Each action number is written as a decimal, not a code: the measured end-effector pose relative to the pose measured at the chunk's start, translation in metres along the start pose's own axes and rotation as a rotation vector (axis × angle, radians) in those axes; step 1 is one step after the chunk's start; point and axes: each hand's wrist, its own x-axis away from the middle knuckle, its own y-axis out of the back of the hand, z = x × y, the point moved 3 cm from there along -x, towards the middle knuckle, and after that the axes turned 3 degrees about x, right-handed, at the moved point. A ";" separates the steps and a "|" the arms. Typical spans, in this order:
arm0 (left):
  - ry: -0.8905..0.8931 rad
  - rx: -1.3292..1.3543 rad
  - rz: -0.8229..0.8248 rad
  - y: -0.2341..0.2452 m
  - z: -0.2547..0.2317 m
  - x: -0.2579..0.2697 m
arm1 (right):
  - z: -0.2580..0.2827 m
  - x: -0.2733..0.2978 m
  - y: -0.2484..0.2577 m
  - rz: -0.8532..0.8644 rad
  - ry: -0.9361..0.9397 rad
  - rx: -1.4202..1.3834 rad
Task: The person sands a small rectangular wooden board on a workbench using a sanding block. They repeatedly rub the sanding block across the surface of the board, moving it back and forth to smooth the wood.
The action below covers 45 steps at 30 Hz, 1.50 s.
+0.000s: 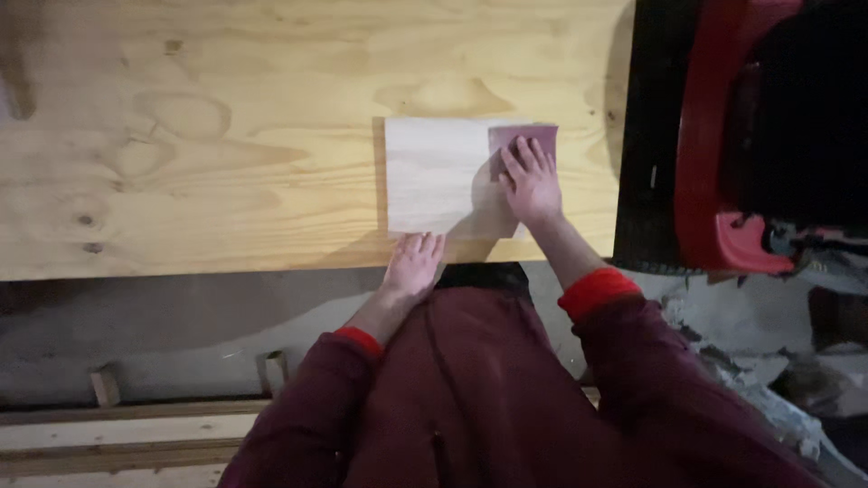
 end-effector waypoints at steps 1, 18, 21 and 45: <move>0.012 -0.007 -0.003 -0.002 -0.001 0.001 | -0.004 -0.014 -0.003 -0.003 0.013 -0.004; 0.145 0.034 0.379 -0.056 -0.028 0.012 | 0.183 -0.114 -0.064 -0.144 0.736 -0.004; 0.119 0.044 0.364 -0.085 -0.039 0.011 | 0.196 -0.061 -0.033 0.049 0.876 -0.041; 0.265 0.175 0.562 -0.028 -0.030 -0.001 | -0.005 -0.084 -0.018 -0.008 0.203 -0.065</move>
